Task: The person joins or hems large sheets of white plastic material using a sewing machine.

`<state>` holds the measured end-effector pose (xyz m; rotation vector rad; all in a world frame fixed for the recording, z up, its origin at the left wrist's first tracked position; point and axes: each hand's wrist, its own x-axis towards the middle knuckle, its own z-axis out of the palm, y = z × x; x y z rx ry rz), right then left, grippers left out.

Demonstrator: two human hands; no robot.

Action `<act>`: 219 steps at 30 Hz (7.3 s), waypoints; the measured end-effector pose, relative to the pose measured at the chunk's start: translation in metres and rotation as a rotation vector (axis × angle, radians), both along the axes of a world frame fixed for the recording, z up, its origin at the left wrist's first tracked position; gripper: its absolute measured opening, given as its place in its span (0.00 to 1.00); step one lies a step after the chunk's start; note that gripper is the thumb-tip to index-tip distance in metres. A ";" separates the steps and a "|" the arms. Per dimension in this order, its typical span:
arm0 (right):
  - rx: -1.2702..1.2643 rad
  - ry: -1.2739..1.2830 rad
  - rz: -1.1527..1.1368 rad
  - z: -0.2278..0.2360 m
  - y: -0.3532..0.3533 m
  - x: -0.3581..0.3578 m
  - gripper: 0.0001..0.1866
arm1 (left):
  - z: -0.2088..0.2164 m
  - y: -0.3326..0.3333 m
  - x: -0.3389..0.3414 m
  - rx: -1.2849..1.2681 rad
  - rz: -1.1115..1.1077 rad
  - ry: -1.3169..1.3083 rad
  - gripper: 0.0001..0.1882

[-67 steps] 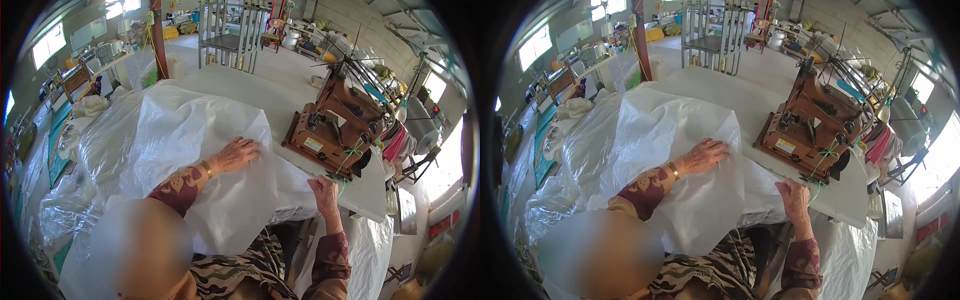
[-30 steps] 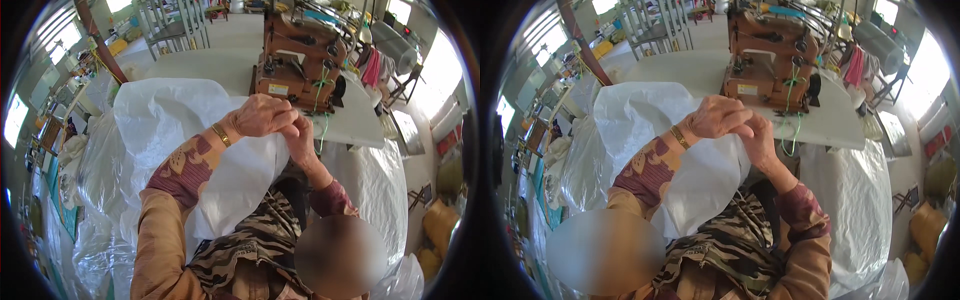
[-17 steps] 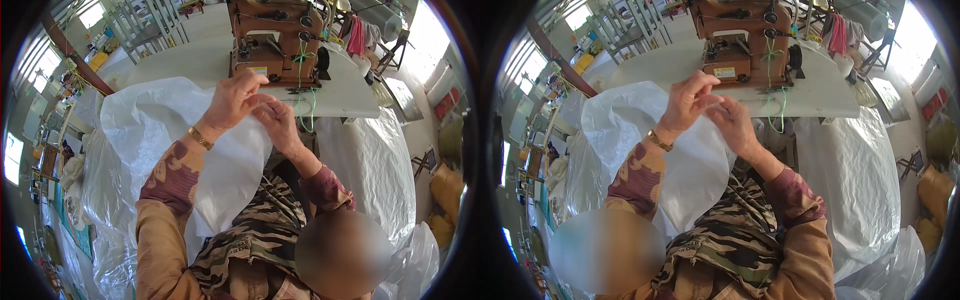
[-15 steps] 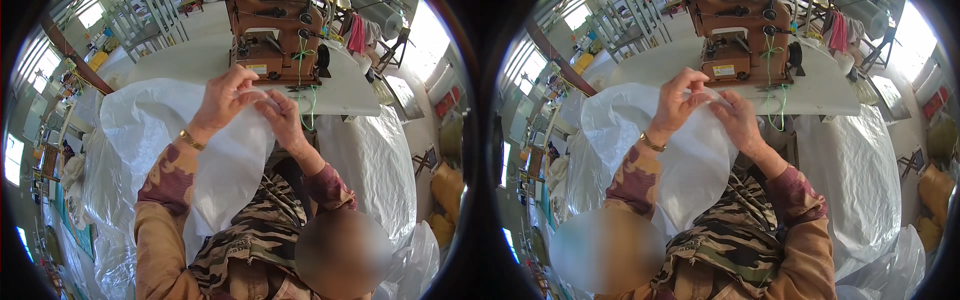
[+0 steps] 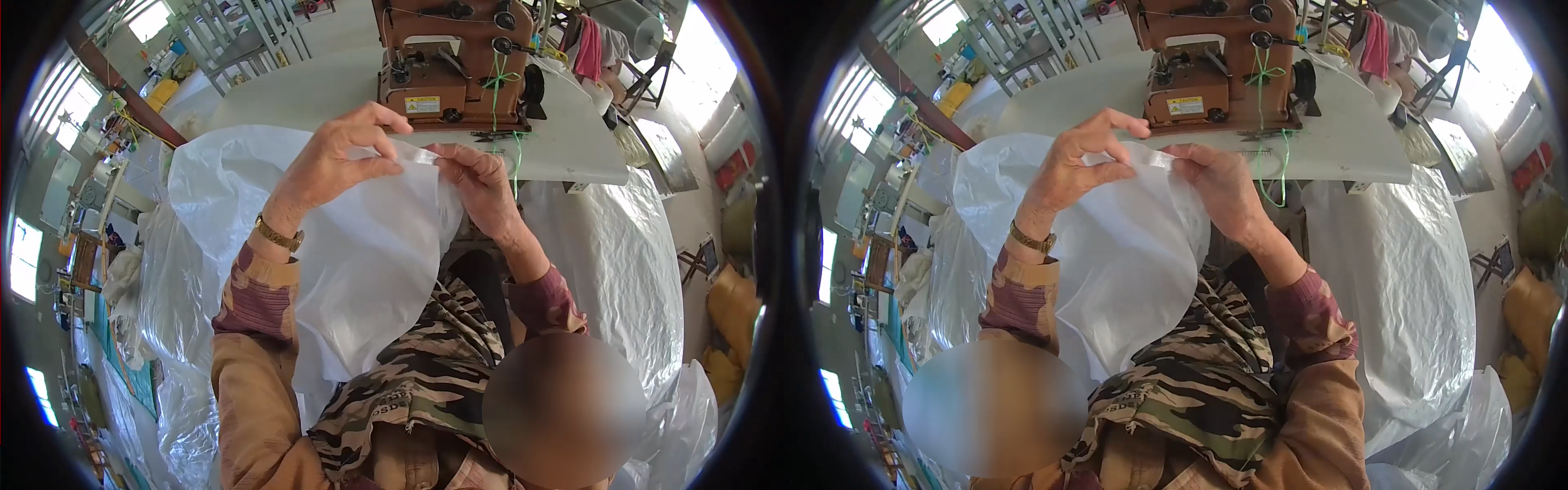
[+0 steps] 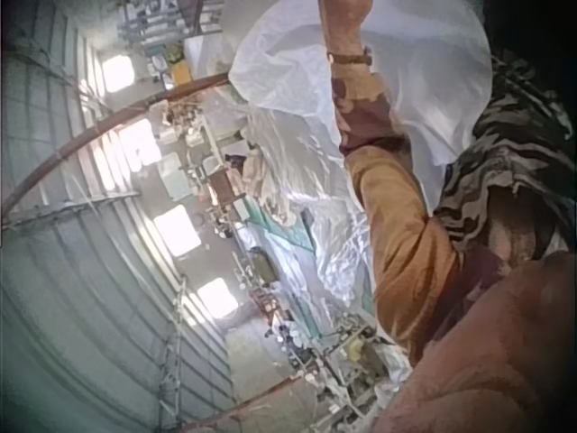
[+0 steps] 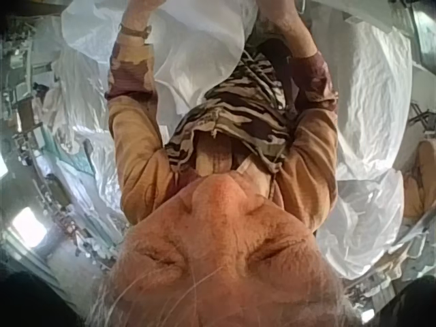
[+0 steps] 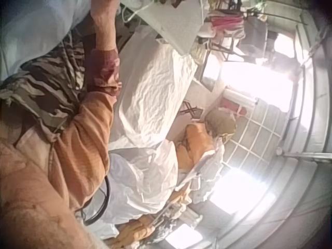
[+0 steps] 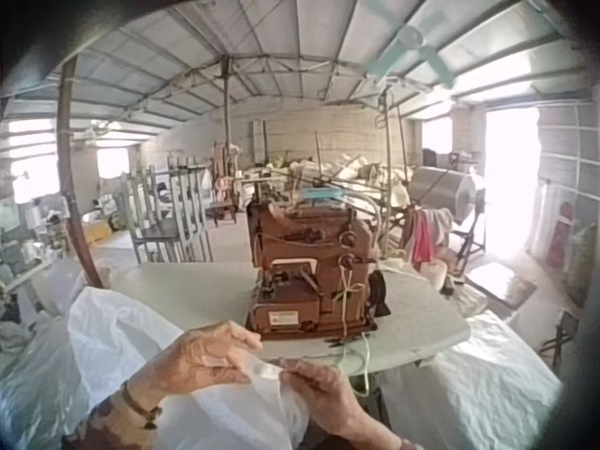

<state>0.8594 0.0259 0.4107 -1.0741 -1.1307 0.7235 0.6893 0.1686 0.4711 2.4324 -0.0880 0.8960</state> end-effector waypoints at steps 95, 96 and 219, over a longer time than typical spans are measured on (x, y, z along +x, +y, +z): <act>0.368 -0.577 -0.517 -0.013 0.002 -0.050 0.24 | 0.011 -0.033 0.020 -0.206 0.332 0.121 0.16; 0.360 -0.643 -0.547 -0.013 0.003 -0.052 0.23 | 0.007 -0.031 0.022 -0.207 0.355 0.107 0.17; 0.396 -1.214 -0.754 -0.063 0.189 0.066 0.20 | -0.098 0.197 0.139 -0.362 0.569 -0.100 0.04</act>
